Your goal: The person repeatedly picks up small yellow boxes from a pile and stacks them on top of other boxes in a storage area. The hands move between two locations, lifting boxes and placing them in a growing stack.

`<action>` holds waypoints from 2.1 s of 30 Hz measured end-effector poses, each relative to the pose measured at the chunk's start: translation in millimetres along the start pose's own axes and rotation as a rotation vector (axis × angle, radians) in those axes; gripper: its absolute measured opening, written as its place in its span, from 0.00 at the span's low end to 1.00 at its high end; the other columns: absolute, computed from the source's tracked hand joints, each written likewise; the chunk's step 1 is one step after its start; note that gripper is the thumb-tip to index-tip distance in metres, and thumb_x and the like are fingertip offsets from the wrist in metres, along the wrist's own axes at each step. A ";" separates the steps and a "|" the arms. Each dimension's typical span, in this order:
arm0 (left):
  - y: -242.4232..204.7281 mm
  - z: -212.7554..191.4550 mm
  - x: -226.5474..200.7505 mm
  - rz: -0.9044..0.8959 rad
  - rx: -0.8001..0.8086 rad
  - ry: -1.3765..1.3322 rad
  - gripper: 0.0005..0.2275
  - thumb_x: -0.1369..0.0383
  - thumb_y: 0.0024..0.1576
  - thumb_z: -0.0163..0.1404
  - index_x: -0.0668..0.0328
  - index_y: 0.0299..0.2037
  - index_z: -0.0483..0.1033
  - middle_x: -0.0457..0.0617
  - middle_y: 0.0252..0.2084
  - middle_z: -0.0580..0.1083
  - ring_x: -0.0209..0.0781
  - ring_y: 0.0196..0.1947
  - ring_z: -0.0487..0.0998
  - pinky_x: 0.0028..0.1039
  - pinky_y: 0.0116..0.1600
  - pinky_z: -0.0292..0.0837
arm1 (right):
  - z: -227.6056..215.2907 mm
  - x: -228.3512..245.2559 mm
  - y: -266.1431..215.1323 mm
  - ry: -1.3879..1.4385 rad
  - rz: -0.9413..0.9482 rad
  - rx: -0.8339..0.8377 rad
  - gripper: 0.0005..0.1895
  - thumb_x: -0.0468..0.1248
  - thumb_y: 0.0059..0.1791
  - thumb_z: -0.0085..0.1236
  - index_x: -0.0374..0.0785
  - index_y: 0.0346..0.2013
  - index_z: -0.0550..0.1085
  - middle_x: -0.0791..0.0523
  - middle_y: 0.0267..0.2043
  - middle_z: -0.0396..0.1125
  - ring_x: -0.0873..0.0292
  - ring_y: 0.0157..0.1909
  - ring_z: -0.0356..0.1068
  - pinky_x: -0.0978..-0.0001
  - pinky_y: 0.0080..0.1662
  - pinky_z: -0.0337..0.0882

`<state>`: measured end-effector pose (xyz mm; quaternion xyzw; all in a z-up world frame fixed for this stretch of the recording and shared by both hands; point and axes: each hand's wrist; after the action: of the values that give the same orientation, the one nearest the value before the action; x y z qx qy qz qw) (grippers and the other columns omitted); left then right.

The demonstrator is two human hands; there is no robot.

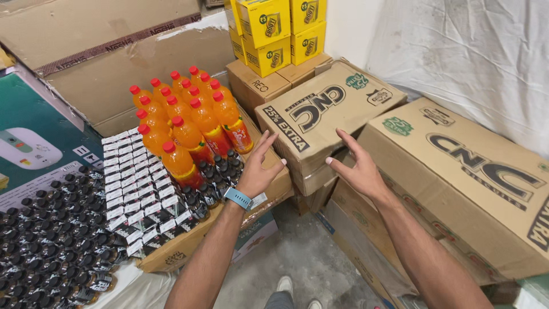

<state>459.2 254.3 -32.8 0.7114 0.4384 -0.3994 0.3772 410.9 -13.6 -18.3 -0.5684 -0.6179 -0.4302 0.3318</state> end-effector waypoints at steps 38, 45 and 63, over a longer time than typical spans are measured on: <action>412.2 -87.8 52.7 -0.073 -0.384 -0.056 0.40 0.66 0.55 0.55 0.40 0.77 0.44 0.66 0.78 0.38 0.65 0.78 0.40 0.56 0.76 0.43 | 62.4 20.4 458.4 0.080 -0.187 -0.005 0.49 0.33 0.47 0.63 0.38 0.77 0.45 0.33 0.75 0.43 0.26 0.75 0.40 0.22 0.67 0.44; 392.3 -70.3 46.4 0.031 -0.528 -0.037 0.40 0.79 0.54 0.53 0.49 0.76 0.46 0.68 0.75 0.49 0.69 0.77 0.45 0.57 0.74 0.46 | 60.2 9.1 457.2 0.157 -0.226 -0.072 0.45 0.28 0.44 0.68 0.31 0.71 0.55 0.34 0.63 0.49 0.22 0.69 0.51 0.34 0.63 0.62; 314.7 -79.8 38.5 0.118 -0.361 0.151 0.25 0.76 0.54 0.60 0.44 0.63 0.73 0.69 0.75 0.49 0.75 0.71 0.57 0.56 0.68 0.62 | 49.3 34.8 341.6 -0.035 -0.311 -0.154 0.29 0.26 0.46 0.67 0.38 0.62 0.73 0.41 0.62 0.66 0.34 0.63 0.64 0.57 0.46 0.78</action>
<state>780.6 233.3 22.9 0.6845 0.4874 -0.2371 0.4876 747.6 40.1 45.4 -0.4972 -0.6691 -0.5125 0.2060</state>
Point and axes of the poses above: each hand's wrist, its own y-axis towards the middle knuckle, its own z-axis out of the palm, x = y × z
